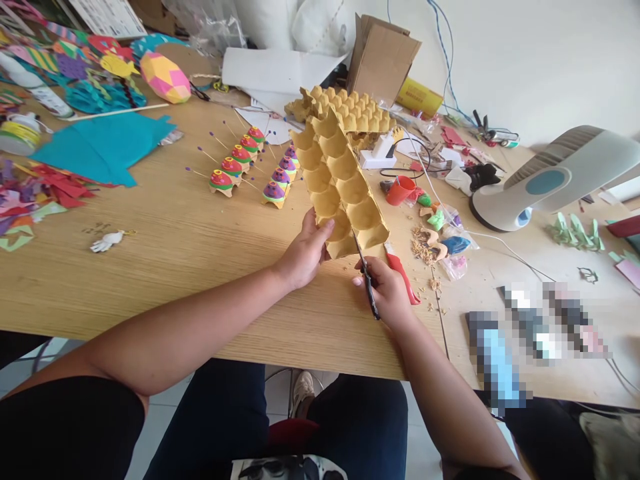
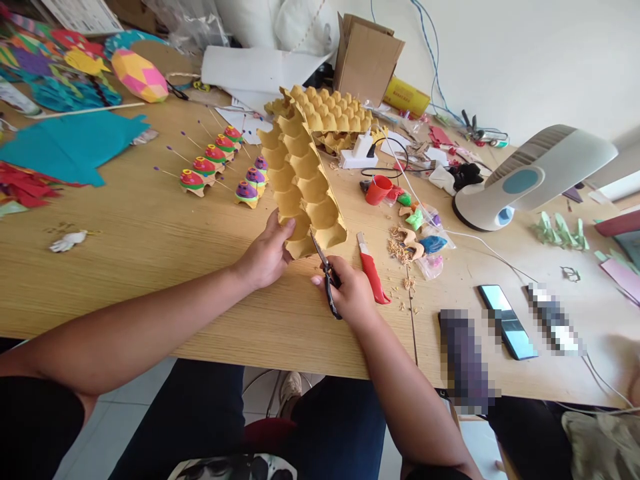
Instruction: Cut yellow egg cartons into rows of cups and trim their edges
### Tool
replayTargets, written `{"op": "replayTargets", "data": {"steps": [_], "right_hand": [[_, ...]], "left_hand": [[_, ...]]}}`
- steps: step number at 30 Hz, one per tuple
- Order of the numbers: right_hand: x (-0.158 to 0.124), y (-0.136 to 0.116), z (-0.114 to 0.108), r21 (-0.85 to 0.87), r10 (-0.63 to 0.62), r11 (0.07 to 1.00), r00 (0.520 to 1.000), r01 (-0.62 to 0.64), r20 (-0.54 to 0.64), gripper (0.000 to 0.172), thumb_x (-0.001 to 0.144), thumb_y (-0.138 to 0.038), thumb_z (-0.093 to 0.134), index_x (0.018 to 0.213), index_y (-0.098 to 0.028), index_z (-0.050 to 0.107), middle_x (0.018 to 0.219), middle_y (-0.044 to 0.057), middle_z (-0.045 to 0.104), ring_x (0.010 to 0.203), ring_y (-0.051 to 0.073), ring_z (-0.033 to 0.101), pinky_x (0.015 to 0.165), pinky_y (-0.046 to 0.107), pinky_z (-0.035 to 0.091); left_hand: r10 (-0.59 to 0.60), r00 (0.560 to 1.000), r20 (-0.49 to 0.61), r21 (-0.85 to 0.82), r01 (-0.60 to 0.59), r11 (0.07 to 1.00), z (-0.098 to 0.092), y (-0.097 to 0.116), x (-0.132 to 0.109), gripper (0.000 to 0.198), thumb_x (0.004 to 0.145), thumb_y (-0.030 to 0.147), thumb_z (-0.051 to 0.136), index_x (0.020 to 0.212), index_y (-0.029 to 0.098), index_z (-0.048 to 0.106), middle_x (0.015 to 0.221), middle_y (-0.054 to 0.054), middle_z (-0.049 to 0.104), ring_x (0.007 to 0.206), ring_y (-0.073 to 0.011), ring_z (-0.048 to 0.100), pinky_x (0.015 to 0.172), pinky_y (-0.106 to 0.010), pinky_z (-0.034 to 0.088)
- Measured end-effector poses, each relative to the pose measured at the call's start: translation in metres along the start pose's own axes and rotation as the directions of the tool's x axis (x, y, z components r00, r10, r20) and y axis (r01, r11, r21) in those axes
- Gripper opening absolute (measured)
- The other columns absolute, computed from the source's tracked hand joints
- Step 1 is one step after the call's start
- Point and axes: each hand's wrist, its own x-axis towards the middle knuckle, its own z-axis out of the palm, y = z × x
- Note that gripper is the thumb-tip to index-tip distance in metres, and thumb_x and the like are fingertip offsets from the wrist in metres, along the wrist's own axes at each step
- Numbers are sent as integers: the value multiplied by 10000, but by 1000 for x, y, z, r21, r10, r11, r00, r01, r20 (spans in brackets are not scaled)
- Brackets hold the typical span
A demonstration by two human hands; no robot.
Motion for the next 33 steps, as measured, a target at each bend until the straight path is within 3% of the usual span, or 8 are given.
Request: {"op": "replayTargets", "data": {"steps": [5, 11, 13, 18, 24, 29, 33], "right_hand": [[-1, -2, 1, -17, 38, 999, 999, -39, -16, 350, 915, -559, 668, 1007, -226, 620, 715, -15, 587, 653, 163, 541, 586, 276, 365], [0, -3, 2, 22, 24, 999, 1000, -24, -7, 346, 917, -543, 667, 1019, -217, 613, 736, -21, 571, 658, 148, 523, 601, 267, 369], [0, -3, 2, 35, 17, 999, 1000, -17, 1, 366, 908, -553, 679, 1038, -217, 611, 747, -20, 572, 670, 150, 527, 608, 264, 378], [0, -4, 0, 77, -19, 997, 999, 15, 47, 378, 918, -558, 659, 1077, -221, 595, 779, -27, 540, 697, 148, 516, 639, 263, 395], [1, -6, -1, 96, 13, 995, 999, -17, 51, 384, 911, -565, 667, 1076, -227, 587, 770, -35, 530, 690, 149, 503, 646, 268, 386], [0, -7, 0, 100, 27, 995, 999, -31, 46, 370, 917, -545, 666, 1077, -219, 593, 789, -30, 551, 706, 147, 510, 657, 270, 379], [-2, -9, -1, 127, 32, 991, 998, -39, 53, 391, 906, -560, 681, 1068, -214, 597, 784, -33, 537, 703, 141, 491, 649, 270, 367]], "left_hand": [[120, 993, -2, 155, -118, 981, -6, -1, 1, 634, 960, 560, 652, 1493, 347, 382, 1497, -67, 591, 1407, -278, 548, 1099, -422, 521], [325, 945, 22, 375, -310, 874, -10, 0, 4, 681, 976, 608, 597, 1524, 282, 358, 1602, -111, 463, 1583, -290, 281, 1268, -437, 322], [309, 951, 14, 371, -292, 882, -9, 0, 4, 698, 970, 629, 589, 1529, 288, 348, 1600, -115, 463, 1570, -296, 308, 1253, -449, 348], [138, 990, -43, 271, -121, 955, -5, 1, 1, 628, 973, 617, 587, 1493, 327, 388, 1531, -93, 541, 1449, -301, 496, 1113, -437, 507], [313, 950, -14, 323, -292, 900, 0, 7, 1, 698, 943, 574, 660, 1503, 281, 364, 1554, -116, 507, 1562, -270, 320, 1254, -401, 330], [414, 909, 48, 411, -396, 821, 3, 11, -4, 657, 970, 546, 622, 1502, 292, 333, 1588, -126, 459, 1558, -264, 331, 1286, -400, 259], [427, 900, 88, 426, -422, 800, 4, 12, -7, 702, 980, 549, 596, 1542, 305, 253, 1616, -137, 418, 1575, -277, 294, 1297, -434, 229]]}}
